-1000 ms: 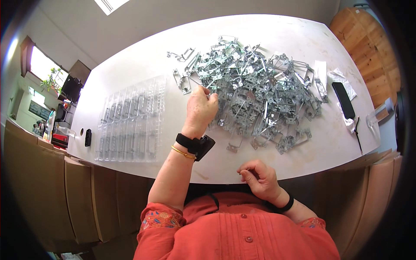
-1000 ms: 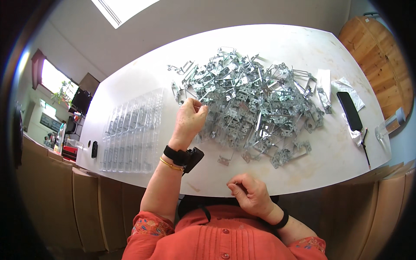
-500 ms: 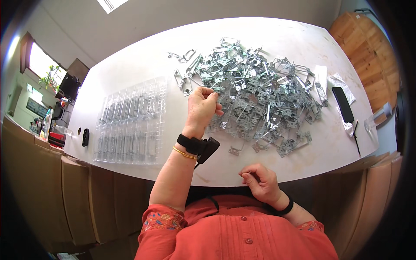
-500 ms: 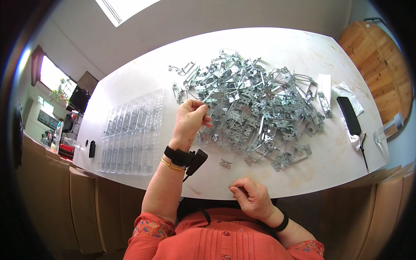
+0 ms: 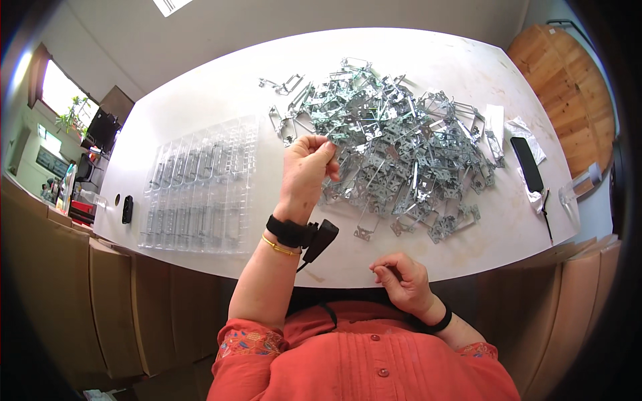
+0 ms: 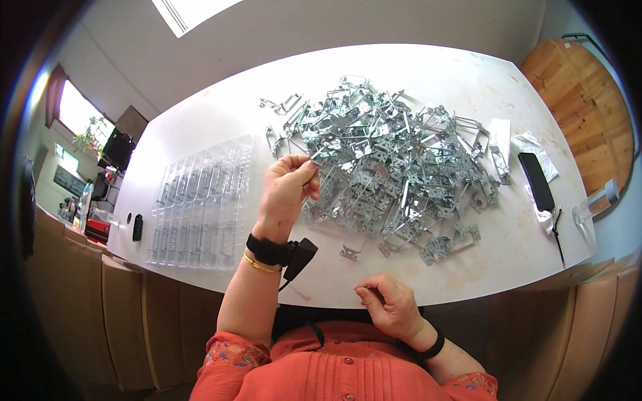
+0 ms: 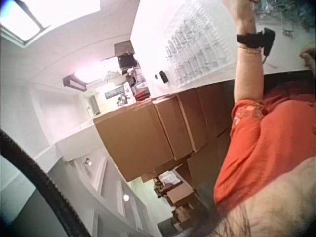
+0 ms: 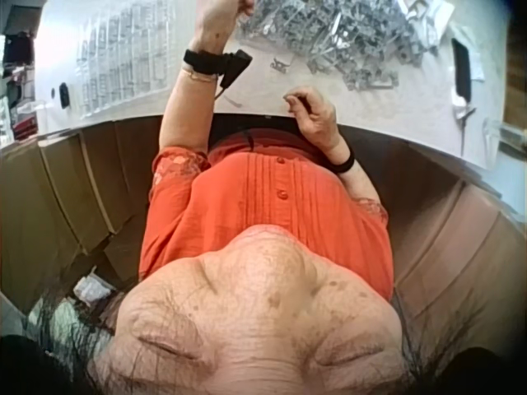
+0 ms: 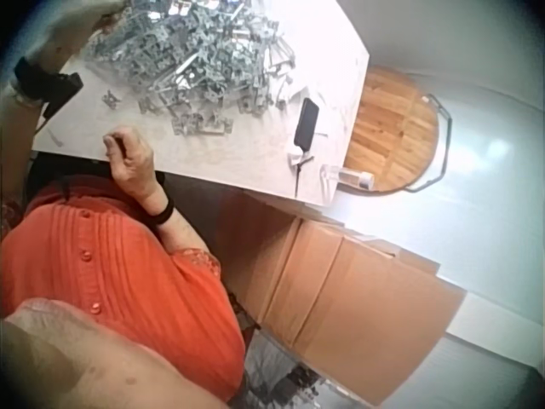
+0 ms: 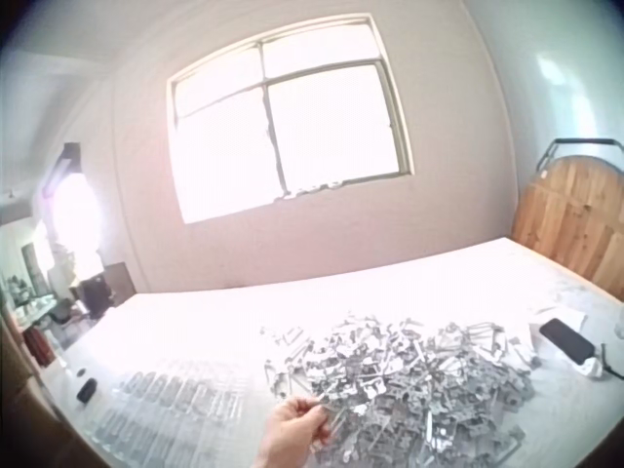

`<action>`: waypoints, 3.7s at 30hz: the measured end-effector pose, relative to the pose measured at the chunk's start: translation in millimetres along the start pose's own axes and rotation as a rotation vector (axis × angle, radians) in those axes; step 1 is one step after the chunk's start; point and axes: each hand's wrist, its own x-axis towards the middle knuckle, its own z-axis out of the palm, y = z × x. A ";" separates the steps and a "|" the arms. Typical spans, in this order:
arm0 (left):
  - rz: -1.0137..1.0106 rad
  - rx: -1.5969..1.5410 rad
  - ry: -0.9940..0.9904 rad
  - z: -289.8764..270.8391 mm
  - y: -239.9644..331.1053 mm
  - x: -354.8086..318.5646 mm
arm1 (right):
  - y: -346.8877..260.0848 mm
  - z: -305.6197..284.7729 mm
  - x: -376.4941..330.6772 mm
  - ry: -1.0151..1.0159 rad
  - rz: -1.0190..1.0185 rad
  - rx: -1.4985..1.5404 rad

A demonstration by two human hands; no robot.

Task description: The person picks small metal brackets and thin metal rods from a pile on a white table. They insert the rods into the brackets to form small assemblies and place the finished units into a clear plastic tray. The person repeats this process continuously, moving items from the loose pile to the organized tray.

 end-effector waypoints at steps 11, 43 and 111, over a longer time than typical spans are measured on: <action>-0.017 -0.006 -0.013 -5.3 1.2 -11.3 | 3.1 1.1 -1.7 -0.011 0.031 0.021; -0.224 0.290 0.086 -75.5 -20.3 -172.6 | -3.2 1.2 -1.3 -0.035 0.176 0.057; -0.314 -0.175 -0.100 -81.3 -40.2 -178.1 | -13.8 23.3 16.5 0.023 0.133 0.077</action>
